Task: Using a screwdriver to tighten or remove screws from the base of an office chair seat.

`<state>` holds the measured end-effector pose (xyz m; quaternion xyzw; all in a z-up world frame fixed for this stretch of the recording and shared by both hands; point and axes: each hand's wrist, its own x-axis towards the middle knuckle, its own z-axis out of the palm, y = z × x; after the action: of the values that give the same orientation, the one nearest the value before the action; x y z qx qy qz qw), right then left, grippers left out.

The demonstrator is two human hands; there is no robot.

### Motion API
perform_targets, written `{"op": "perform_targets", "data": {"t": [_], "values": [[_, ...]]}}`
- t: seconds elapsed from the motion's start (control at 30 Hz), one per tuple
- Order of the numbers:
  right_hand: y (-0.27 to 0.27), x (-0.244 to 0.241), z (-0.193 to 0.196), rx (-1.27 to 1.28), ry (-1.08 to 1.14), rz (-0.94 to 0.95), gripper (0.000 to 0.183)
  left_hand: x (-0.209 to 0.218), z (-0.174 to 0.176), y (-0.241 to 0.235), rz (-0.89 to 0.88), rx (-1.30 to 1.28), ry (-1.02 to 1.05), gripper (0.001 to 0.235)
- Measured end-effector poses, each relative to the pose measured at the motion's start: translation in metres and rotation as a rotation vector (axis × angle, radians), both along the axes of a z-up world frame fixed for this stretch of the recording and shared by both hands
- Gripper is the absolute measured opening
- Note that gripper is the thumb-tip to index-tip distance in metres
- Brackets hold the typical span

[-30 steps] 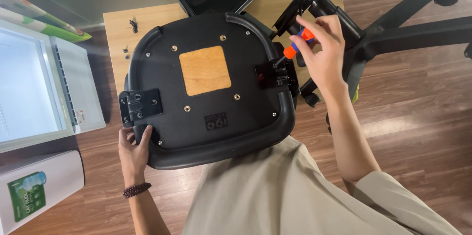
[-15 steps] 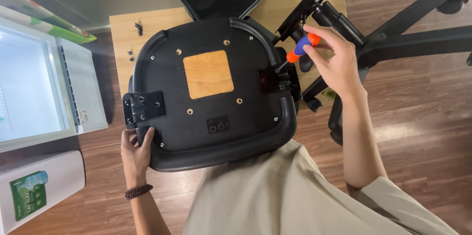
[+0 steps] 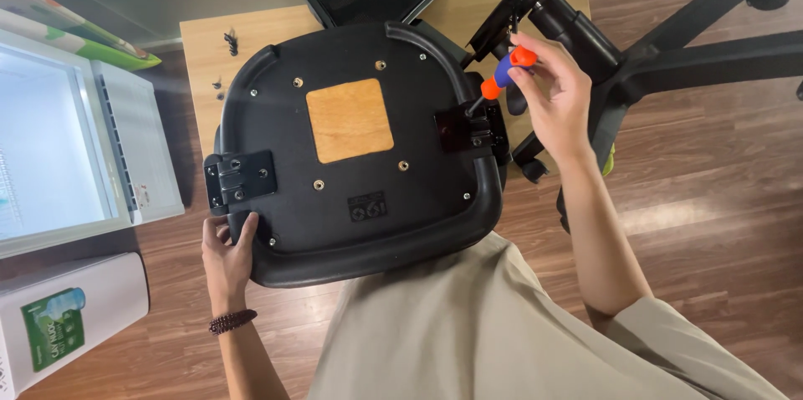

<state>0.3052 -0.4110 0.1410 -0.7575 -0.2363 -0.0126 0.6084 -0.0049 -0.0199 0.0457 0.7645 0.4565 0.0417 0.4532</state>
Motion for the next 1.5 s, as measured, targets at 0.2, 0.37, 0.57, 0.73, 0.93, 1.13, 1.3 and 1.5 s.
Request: {"op": "perform_targets", "data": {"t": [0.2, 0.37, 0.57, 0.73, 0.93, 1.13, 1.3, 1.5], "values": [[0.006, 0.000, 0.005, -0.065, -0.055, -0.104, 0.037, -0.003, -0.006, 0.003, -0.013, 0.007, -0.051, 0.057], [0.000, 0.004, -0.015, -0.004, -0.095, -0.119, 0.027, -0.002, -0.003, 0.000, -0.003, 0.018, -0.026, 0.057], [0.008, -0.003, 0.015, -0.021, 0.012, -0.049, 0.027, -0.006, -0.011, 0.004, -0.004, 0.025, -0.035, 0.058], [0.003, 0.002, -0.006, -0.017, -0.089, -0.132, 0.022, -0.003, -0.007, 0.003, -0.014, 0.041, -0.030, 0.059], [0.011, -0.002, 0.020, 0.033, 0.079, -0.051, 0.025, 0.000, -0.001, 0.001, 0.017, 0.006, 0.010, 0.058], [0.000, 0.004, -0.014, -0.004, -0.108, -0.146, 0.021, -0.003, -0.008, 0.003, 0.023, -0.004, -0.026, 0.059], [-0.003, 0.005, -0.015, 0.063, -0.062, -0.036, 0.023, -0.002, -0.006, 0.003, 0.023, 0.005, -0.003, 0.062], [0.001, 0.004, -0.020, 0.009, -0.163, -0.161, 0.025, -0.001, -0.005, 0.003, 0.018, 0.009, -0.007, 0.061]]}}
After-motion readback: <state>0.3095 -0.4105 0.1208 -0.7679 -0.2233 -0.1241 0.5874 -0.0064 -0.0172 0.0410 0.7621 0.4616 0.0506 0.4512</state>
